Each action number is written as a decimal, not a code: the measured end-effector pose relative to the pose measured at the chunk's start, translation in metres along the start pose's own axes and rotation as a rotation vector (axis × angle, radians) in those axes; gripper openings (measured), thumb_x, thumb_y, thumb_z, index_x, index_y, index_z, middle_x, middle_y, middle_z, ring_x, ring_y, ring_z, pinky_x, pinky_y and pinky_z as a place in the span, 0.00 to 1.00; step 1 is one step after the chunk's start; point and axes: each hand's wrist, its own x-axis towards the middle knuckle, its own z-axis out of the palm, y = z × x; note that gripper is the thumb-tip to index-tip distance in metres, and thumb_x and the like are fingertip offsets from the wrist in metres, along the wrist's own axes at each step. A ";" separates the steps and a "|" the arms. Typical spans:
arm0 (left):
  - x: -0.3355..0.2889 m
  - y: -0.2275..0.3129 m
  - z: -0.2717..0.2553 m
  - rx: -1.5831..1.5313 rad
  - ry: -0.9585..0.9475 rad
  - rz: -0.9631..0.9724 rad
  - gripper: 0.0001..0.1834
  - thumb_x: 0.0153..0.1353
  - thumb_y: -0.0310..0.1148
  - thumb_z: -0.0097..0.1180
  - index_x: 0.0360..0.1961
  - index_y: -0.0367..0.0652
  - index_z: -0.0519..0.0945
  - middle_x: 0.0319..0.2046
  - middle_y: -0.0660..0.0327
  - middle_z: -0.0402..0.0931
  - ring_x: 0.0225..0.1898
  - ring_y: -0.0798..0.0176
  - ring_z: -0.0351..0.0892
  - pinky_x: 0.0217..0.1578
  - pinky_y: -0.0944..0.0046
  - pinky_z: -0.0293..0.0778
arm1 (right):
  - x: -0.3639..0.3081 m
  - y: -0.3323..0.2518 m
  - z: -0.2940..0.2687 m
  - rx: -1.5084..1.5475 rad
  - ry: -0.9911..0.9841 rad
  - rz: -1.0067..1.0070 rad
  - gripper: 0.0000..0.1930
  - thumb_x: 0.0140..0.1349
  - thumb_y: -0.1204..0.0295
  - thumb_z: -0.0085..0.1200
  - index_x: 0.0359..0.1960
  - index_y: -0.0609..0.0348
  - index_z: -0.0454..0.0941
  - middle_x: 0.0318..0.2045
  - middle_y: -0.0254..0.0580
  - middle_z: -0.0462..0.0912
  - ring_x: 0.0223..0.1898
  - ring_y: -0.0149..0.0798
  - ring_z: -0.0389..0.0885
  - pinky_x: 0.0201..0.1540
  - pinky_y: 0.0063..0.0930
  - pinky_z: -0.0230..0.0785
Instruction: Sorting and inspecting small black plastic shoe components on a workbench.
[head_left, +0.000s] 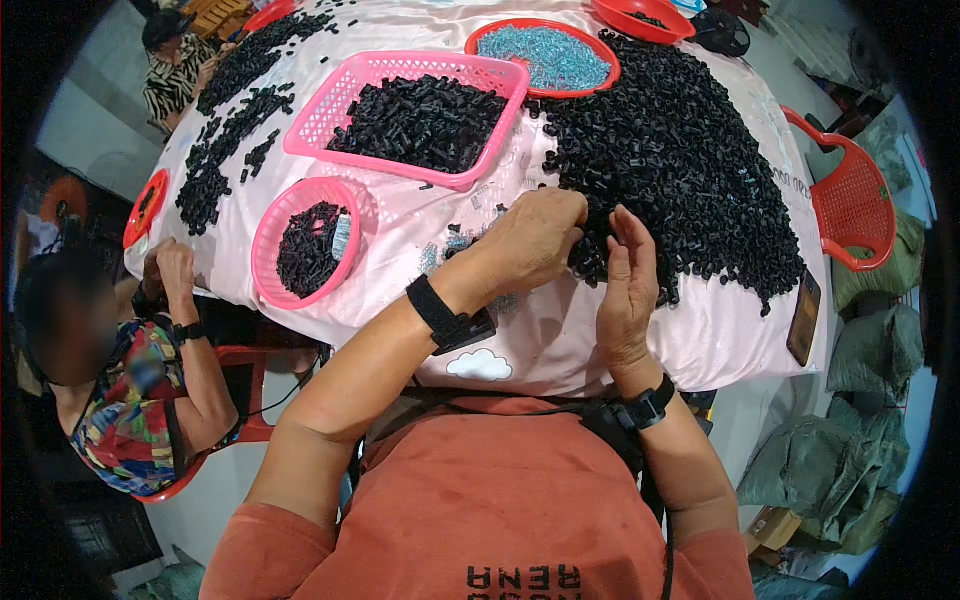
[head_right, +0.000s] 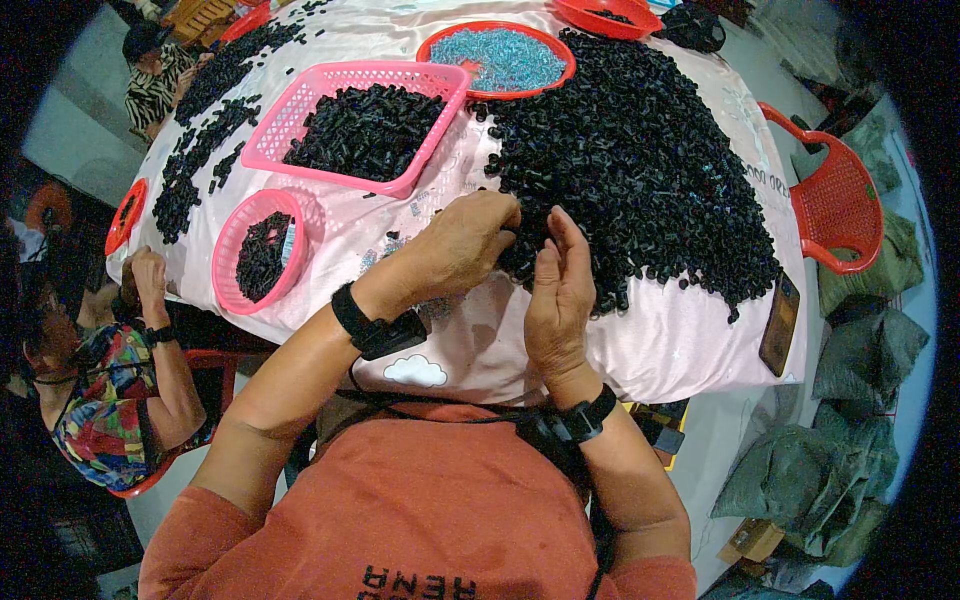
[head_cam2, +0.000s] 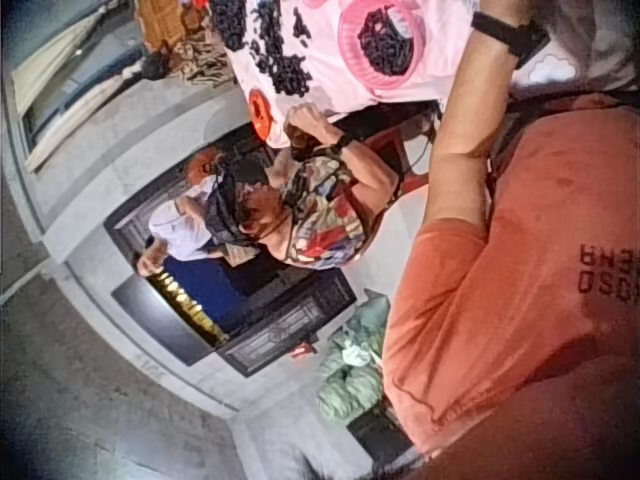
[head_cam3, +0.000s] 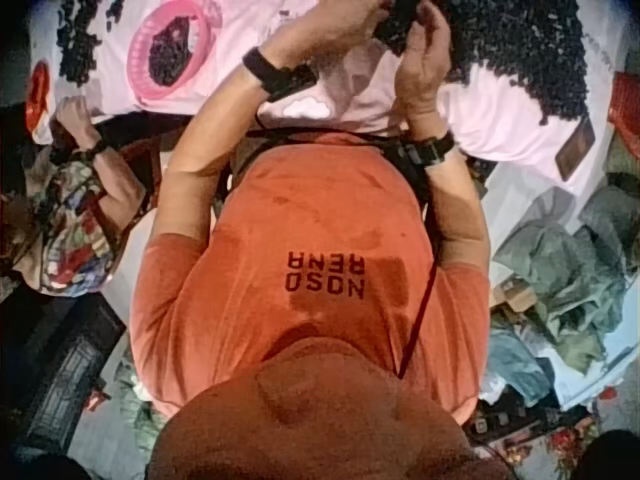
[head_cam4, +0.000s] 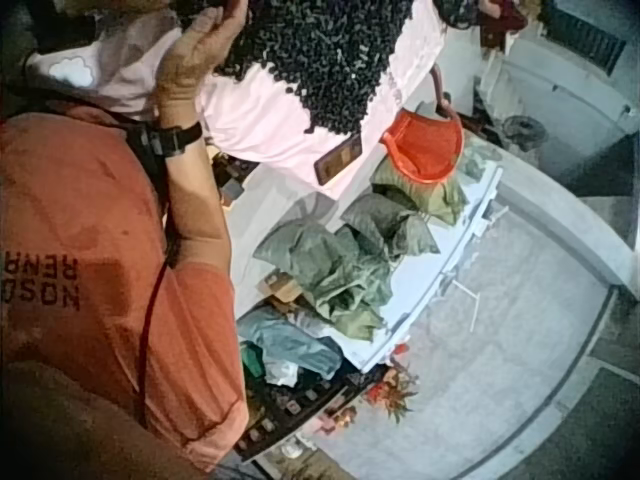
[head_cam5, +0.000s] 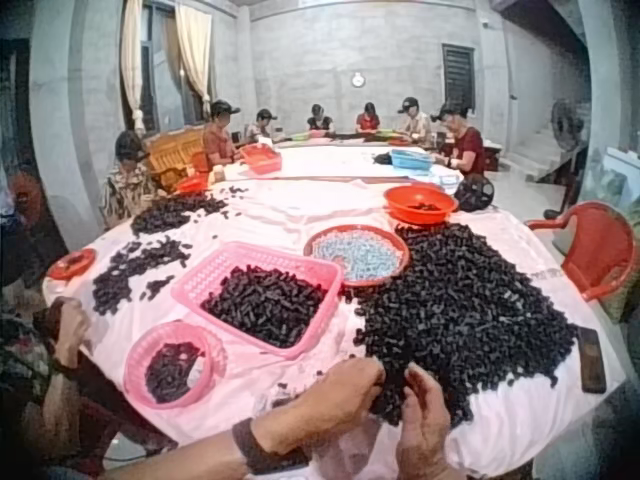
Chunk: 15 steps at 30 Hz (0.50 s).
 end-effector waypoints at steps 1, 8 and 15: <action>0.000 0.002 -0.002 -0.001 -0.001 -0.002 0.07 0.61 0.27 0.54 0.38 0.35 0.75 0.35 0.42 0.76 0.41 0.36 0.75 0.43 0.44 0.71 | 0.000 -0.002 -0.001 0.025 -0.055 0.023 0.21 0.76 0.70 0.39 0.67 0.66 0.63 0.64 0.50 0.71 0.65 0.43 0.70 0.68 0.32 0.60; 0.003 0.003 0.002 -0.037 0.048 -0.002 0.05 0.58 0.24 0.54 0.35 0.36 0.74 0.33 0.45 0.76 0.39 0.37 0.75 0.41 0.43 0.70 | 0.002 0.005 -0.004 0.250 -0.110 0.043 0.32 0.77 0.51 0.35 0.71 0.64 0.56 0.70 0.50 0.62 0.72 0.44 0.59 0.72 0.41 0.50; 0.001 0.007 0.000 -0.031 -0.036 -0.030 0.05 0.60 0.24 0.53 0.36 0.35 0.75 0.34 0.44 0.76 0.40 0.37 0.75 0.42 0.44 0.70 | 0.004 -0.015 -0.003 0.025 -0.233 -0.015 0.43 0.72 0.41 0.40 0.72 0.69 0.53 0.71 0.55 0.60 0.72 0.48 0.59 0.72 0.38 0.50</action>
